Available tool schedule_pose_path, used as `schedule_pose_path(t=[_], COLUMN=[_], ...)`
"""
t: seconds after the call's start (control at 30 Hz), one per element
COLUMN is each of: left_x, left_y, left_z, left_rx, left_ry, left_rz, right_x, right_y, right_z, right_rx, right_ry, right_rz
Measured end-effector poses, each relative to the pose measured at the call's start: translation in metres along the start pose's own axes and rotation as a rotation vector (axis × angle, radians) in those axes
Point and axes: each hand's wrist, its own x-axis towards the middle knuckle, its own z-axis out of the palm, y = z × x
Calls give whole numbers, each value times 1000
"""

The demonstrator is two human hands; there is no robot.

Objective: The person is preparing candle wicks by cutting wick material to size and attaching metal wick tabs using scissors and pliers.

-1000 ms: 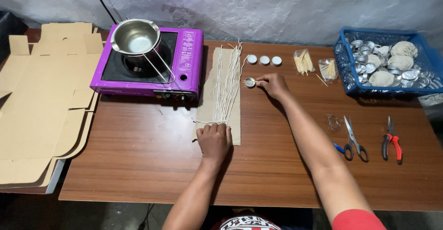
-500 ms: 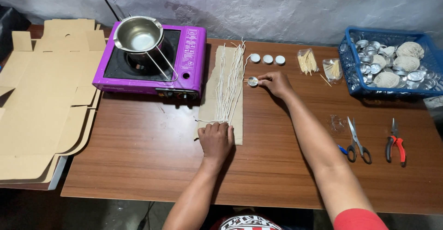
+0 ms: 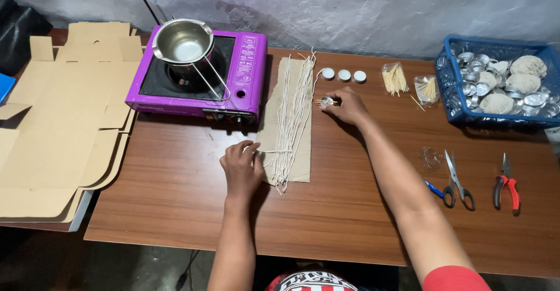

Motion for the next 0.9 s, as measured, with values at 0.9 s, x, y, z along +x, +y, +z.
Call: schedule_pose_path(t=[0.9], left_x=[-14], left_y=[-5], left_z=[31], left_rx=[60], left_ry=[-144], left_rz=[213], right_x=[-128], right_y=[13], right_z=[-37], right_rx=[16], right_ry=[15], right_rz=[-105])
